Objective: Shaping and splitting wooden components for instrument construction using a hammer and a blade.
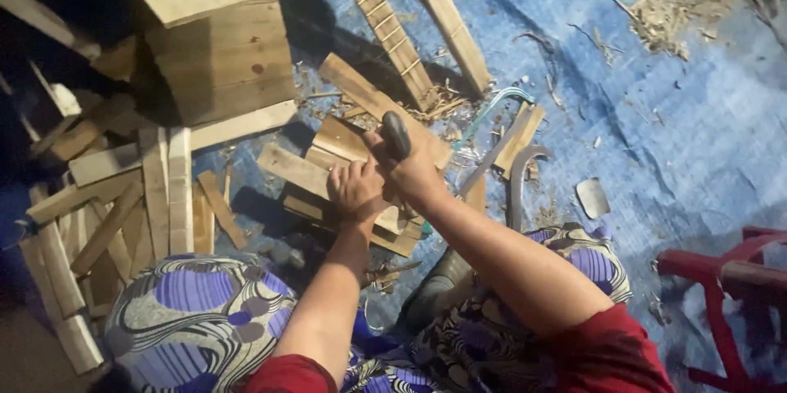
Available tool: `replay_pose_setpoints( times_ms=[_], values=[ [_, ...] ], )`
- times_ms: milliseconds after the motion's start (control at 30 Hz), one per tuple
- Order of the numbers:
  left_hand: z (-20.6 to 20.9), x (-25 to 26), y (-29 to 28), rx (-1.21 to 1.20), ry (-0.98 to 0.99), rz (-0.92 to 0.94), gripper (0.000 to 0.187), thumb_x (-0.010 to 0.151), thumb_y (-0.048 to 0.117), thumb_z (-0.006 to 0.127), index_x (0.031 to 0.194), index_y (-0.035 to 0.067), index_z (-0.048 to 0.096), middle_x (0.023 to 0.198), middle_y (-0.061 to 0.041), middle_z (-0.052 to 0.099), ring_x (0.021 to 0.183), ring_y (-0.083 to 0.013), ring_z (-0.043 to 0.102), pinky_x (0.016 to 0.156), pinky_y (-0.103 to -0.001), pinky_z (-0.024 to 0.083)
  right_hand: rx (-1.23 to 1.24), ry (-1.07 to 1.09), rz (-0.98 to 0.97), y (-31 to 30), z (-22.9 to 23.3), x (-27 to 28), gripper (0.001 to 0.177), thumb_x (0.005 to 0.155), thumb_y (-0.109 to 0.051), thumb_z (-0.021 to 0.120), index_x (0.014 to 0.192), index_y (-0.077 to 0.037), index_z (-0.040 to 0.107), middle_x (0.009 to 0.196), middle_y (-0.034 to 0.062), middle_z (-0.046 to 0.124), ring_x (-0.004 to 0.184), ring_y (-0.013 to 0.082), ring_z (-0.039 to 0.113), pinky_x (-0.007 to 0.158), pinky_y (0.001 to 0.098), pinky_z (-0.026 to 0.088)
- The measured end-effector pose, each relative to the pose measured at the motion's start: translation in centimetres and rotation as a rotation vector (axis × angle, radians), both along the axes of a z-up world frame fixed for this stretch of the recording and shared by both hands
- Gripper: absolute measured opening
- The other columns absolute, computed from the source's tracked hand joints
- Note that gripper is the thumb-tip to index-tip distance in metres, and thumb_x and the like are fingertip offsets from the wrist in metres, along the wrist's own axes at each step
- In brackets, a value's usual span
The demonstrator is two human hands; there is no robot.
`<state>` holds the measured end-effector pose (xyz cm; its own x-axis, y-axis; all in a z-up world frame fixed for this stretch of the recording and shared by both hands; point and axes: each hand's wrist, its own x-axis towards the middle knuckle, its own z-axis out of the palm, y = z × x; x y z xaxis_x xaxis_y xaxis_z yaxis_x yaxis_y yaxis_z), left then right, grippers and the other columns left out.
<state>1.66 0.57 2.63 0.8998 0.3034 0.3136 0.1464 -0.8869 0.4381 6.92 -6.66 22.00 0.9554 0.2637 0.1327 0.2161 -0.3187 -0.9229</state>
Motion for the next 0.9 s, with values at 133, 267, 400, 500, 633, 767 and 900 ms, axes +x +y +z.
replay_pose_setpoints(
  times_ms=[133, 267, 400, 500, 633, 767, 900],
  values=[
    [-1.7, 0.4, -0.2, 0.091, -0.005, 0.095, 0.017, 0.081, 0.018, 0.069, 0.097, 0.018, 0.073, 0.095, 0.0, 0.066, 0.091, -0.0192, 0.066, 0.116, -0.046, 0.034, -0.063, 0.101, 0.087, -1.4, -0.9, -1.7, 0.021, 0.094, -0.031, 0.075, 0.089, -0.011, 0.071, 0.064, 0.0091, 0.06, 0.062, 0.0207, 0.063, 0.063, 0.0321, 0.053],
    [-1.6, 0.1, 0.2, 0.041, 0.052, 0.072, 0.011, 0.084, 0.014, 0.066, 0.091, 0.015, 0.073, 0.098, 0.0, 0.067, 0.096, -0.0202, 0.066, 0.118, -0.046, 0.033, 0.04, 0.196, 0.035, -2.1, -0.3, -2.4, 0.022, 0.092, -0.031, 0.078, 0.081, -0.013, 0.073, 0.056, 0.0016, 0.061, 0.049, 0.0105, 0.062, 0.048, 0.0222, 0.051],
    [-3.3, 1.2, 0.2, -0.104, 0.016, 0.093, 0.022, 0.081, 0.01, 0.065, 0.101, 0.012, 0.074, 0.114, -0.003, 0.066, 0.104, -0.0233, 0.067, 0.116, -0.05, 0.034, -0.022, 0.223, 0.042, -2.6, 2.9, -2.8, 0.023, 0.09, -0.037, 0.077, 0.087, -0.015, 0.075, 0.061, 0.0046, 0.061, 0.064, 0.0139, 0.061, 0.066, 0.033, 0.055],
    [-3.3, 2.1, 0.2, -0.382, -0.141, 0.02, 0.036, 0.086, 0.0, 0.055, 0.118, 0.011, 0.068, 0.12, -0.01, 0.067, 0.106, -0.0329, 0.068, 0.111, -0.055, 0.04, -0.021, 0.215, 0.057, -3.3, 3.5, -3.0, 0.021, 0.09, -0.034, 0.076, 0.092, -0.014, 0.075, 0.065, 0.0106, 0.063, 0.068, 0.0198, 0.065, 0.069, 0.0382, 0.055],
    [-4.0, 2.5, 1.1, -0.66, -0.088, -0.101, 0.044, 0.086, -0.003, 0.055, 0.126, 0.01, 0.065, 0.121, -0.015, 0.07, 0.114, -0.0373, 0.066, 0.108, -0.052, 0.045, 0.013, 0.158, 0.108, -3.9, 4.4, -3.4, 0.026, 0.09, -0.035, 0.077, 0.099, -0.01, 0.074, 0.073, 0.0176, 0.068, 0.076, 0.0275, 0.07, 0.076, 0.0454, 0.056],
    [-4.2, 2.6, 2.1, -0.792, 0.147, -0.139, 0.041, 0.082, 0.006, 0.062, 0.122, 0.014, 0.068, 0.118, -0.01, 0.072, 0.117, -0.033, 0.066, 0.108, -0.05, 0.048, 0.036, 0.062, 0.187, -4.2, 4.6, -3.9, 0.02, 0.092, -0.027, 0.074, 0.095, -0.007, 0.073, 0.074, 0.0186, 0.068, 0.076, 0.029, 0.071, 0.076, 0.0443, 0.057],
    [-2.9, 2.8, 2.7, -1.046, 0.399, -0.153, 0.037, 0.078, 0.016, 0.073, 0.115, 0.021, 0.072, 0.11, -0.005, 0.075, 0.112, -0.0277, 0.069, 0.101, -0.046, 0.053, 0.093, -0.043, 0.281, -4.4, 4.6, -4.0, 0.012, 0.089, -0.021, 0.071, 0.085, -0.009, 0.069, 0.07, 0.0128, 0.066, 0.072, 0.0226, 0.068, 0.071, 0.0389, 0.055]
  ],
)
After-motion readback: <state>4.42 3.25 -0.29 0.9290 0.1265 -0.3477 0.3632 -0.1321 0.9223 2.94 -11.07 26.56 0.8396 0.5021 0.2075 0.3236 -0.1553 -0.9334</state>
